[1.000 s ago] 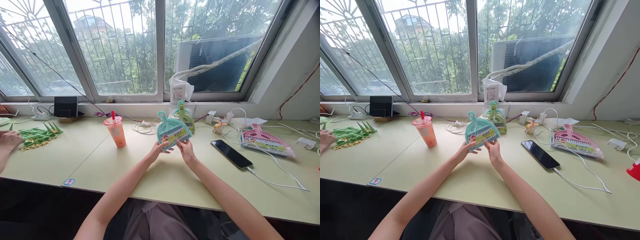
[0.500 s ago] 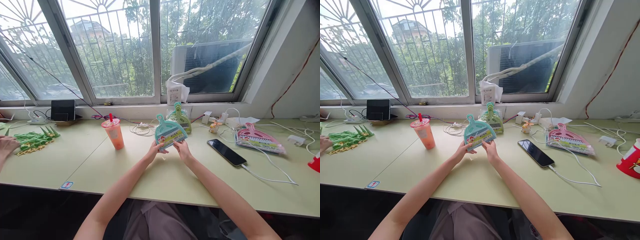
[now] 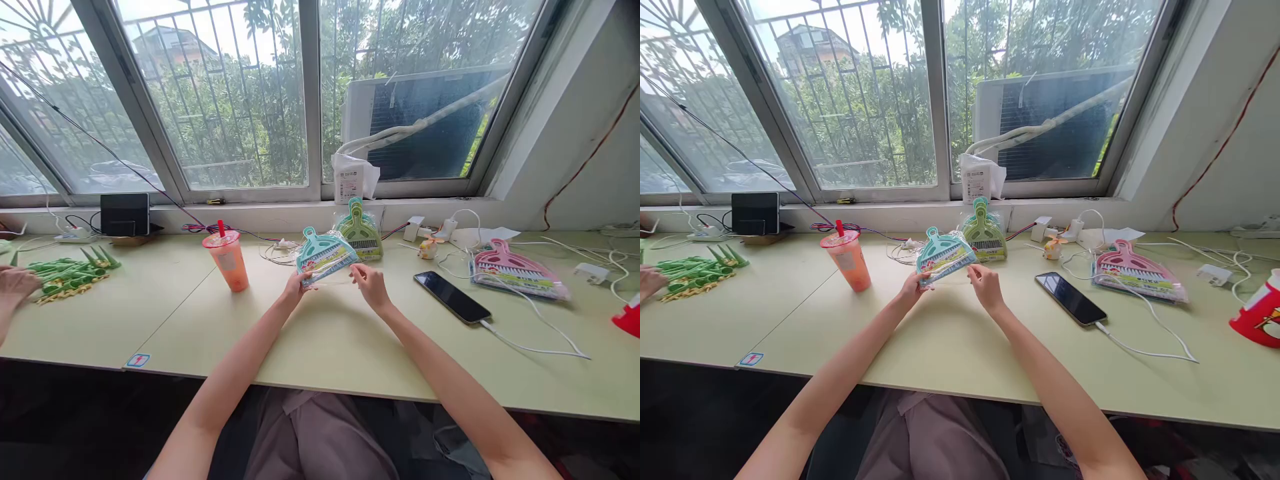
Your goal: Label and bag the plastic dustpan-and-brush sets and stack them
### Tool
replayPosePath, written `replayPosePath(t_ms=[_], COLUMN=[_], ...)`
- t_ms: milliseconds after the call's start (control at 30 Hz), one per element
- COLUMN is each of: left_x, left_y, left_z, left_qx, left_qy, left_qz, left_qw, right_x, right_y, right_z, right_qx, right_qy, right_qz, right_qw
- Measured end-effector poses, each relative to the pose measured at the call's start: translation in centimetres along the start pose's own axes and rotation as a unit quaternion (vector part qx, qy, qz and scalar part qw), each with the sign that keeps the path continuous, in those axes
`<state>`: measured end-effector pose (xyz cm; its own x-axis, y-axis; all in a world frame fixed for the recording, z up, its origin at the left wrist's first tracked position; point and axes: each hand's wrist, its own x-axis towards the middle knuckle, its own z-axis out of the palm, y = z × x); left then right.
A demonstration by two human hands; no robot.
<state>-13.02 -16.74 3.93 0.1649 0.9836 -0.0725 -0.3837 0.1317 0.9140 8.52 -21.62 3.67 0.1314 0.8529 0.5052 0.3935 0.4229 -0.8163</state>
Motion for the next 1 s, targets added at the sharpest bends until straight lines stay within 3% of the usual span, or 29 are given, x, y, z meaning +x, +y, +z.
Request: replayPosePath(t_ms=[67, 133, 200, 267, 367, 467, 567, 733, 1000], left_x=[0.2, 0.3, 0.4, 0.4, 0.6, 1.1, 1.3, 0.4, -0.5], left_y=[0.1, 0.1, 0.0, -0.1, -0.6, -1.0, -1.2, -1.0, -1.0], left_z=[-0.3, -0.6, -0.7, -0.7, -0.8, -1.2, -1.6, -1.7, -0.8], left_qx=[-0.002, -0.006, -0.016, -0.025, -0.018, 0.036, 0.081, 0.159, 0.211], left_qy=[0.022, 0.024, 0.002, -0.020, -0.029, -0.027, -0.043, -0.188, -0.249], left_qz=[-0.016, -0.034, -0.052, -0.065, -0.071, -0.083, -0.111, -0.100, -0.036], left_qw=[1.000, 0.999, 0.999, 0.997, 0.997, 0.996, 0.989, 0.964, 0.945], right_x=[0.2, 0.5, 1.0, 1.4, 1.8, 2.0, 1.9, 1.6, 1.2], right_y=[0.3, 0.8, 1.4, 1.9, 2.3, 2.0, 1.7, 2.4, 3.1], right_z=[-1.1, -2.2, -3.1, -3.7, -3.7, -3.2, -2.9, -3.0, -1.7], right_qx=[-0.178, -0.295, -0.336, -0.326, -0.259, -0.147, -0.035, 0.035, 0.013], right_qy=[-0.021, -0.054, -0.083, -0.110, -0.118, -0.060, -0.024, 0.015, 0.074], right_qz=[-0.116, -0.206, -0.249, -0.262, -0.245, -0.195, -0.144, -0.083, -0.012], right_qw=[0.977, 0.931, 0.905, 0.901, 0.927, 0.968, 0.989, 0.996, 0.997])
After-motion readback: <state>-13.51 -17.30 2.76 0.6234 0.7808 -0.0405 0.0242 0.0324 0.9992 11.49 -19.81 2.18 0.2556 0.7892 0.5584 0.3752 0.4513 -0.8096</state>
